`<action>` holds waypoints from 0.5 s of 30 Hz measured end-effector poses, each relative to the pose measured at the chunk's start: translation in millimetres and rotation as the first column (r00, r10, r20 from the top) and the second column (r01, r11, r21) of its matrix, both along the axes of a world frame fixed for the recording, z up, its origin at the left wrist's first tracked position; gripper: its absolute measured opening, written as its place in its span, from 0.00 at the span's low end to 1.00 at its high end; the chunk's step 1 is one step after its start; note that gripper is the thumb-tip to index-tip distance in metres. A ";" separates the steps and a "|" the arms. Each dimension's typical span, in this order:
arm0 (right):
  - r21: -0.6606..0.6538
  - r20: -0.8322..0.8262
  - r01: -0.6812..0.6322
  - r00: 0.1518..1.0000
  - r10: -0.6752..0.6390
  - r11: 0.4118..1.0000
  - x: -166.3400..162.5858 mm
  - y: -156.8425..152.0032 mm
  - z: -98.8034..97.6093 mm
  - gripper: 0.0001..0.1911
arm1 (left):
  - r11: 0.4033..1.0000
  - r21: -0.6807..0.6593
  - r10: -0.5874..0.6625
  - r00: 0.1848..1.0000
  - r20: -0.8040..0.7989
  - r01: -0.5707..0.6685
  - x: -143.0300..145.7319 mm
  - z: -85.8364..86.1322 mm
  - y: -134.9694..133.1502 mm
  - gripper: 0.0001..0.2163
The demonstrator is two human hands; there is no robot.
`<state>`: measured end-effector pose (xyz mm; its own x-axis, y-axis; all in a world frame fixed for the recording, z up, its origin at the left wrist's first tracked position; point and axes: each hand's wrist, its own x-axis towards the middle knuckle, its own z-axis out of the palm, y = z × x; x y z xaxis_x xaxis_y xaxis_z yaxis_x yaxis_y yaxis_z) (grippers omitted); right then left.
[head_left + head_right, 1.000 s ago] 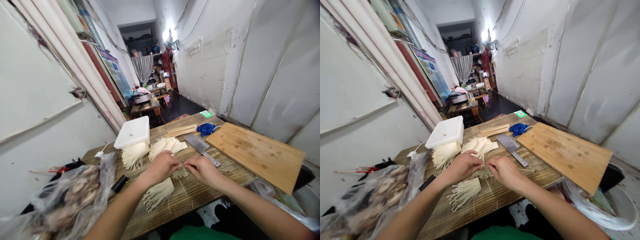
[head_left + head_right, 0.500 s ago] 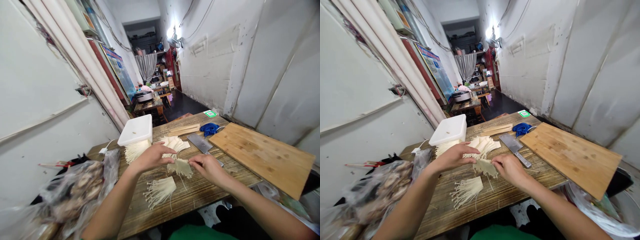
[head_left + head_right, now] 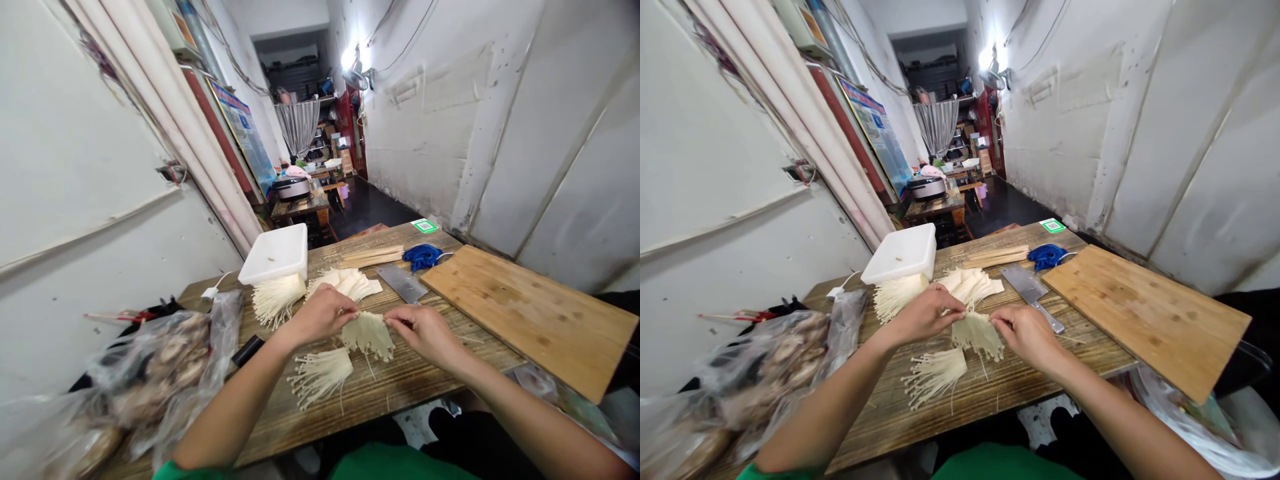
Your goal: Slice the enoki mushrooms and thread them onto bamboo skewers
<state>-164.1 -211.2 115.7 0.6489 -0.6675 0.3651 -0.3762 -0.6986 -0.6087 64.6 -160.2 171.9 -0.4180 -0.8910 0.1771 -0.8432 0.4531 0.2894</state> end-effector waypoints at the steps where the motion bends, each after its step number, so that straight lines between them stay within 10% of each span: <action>1: 0.005 -0.003 0.004 1.000 -0.004 1.000 0.0 -0.1 -0.3 0.12 | 1.000 0.007 0.012 1.000 -0.009 -0.012 -0.1 -1.5 -0.7 0.07; 15: 0.111 0.085 0.011 0.996 -0.021 0.994 -6.5 -4.5 2.3 0.13 | 0.985 0.163 0.129 0.875 -0.467 -0.058 15.3 -4.6 -0.7 0.17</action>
